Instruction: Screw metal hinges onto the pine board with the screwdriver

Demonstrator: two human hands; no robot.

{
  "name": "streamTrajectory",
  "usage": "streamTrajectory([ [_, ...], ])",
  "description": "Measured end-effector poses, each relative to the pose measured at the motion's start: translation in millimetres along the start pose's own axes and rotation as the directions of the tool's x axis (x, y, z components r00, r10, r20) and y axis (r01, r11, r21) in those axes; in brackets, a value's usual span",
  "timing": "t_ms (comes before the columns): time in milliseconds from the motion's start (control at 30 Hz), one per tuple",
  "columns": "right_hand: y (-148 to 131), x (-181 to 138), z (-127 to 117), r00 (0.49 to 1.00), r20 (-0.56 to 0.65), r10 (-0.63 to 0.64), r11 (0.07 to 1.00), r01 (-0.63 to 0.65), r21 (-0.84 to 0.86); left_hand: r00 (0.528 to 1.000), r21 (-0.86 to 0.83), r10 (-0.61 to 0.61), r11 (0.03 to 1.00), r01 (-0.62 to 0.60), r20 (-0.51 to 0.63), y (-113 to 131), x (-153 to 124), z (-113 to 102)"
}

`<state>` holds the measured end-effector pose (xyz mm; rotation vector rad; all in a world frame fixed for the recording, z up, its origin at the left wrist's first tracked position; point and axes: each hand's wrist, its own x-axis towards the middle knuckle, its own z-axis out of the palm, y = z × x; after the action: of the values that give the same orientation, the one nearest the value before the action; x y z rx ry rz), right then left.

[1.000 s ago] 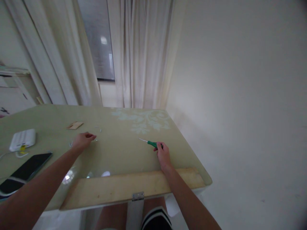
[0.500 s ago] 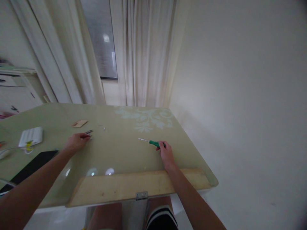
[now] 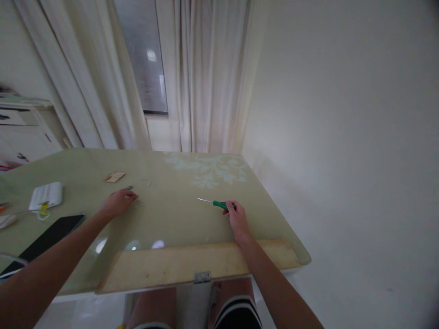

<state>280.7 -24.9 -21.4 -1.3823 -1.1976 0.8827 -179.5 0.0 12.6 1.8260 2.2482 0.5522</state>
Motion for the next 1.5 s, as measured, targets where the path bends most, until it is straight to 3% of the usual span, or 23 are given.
streamTrajectory([
  [233, 1, 0, 0, 1.0, 0.011, 0.005, 1.0, -0.005, 0.031, 0.983, -0.069, 0.113, 0.992, -0.104, 0.143, 2, -16, 10],
  [500, -3, 1, 0, 0.999, 0.028, 0.019, 0.994, -0.021, 0.107, 0.993, -0.222, 0.106, 0.971, -0.093, 0.046, 19, -36, -1],
  [600, -6, -1, 1, 0.999, 0.041, 0.026, 0.986, -0.032, 0.161, 0.991, -0.374, 0.134, 0.92, -0.116, 0.023, 48, -41, 0],
  [700, -10, -3, 1, 0.998, 0.061, 0.034, 0.972, -0.047, 0.229, 0.98, -0.56, 0.198, 0.814, -0.152, 0.021, 94, -43, 12],
  [833, -15, -5, -3, 0.996, 0.065, 0.061, 0.95, -0.078, 0.302, 0.972, -0.755, 0.236, 0.635, -0.162, -0.01, 160, -44, 44],
  [933, -17, -5, -6, 0.996, 0.04, 0.082, 0.94, -0.09, 0.329, 0.976, -0.856, 0.219, 0.503, -0.115, -0.003, 188, -51, 71],
  [1133, -19, -6, -8, 0.995, -0.01, 0.097, 0.933, -0.087, 0.35, 0.985, -0.928, 0.16, 0.372, -0.002, 0.061, 187, -60, 94],
  [1500, -21, -8, -8, 0.994, -0.016, 0.104, 0.939, -0.093, 0.332, 0.975, -0.93, 0.198, 0.367, 0.019, 0.099, 182, -60, 91],
])
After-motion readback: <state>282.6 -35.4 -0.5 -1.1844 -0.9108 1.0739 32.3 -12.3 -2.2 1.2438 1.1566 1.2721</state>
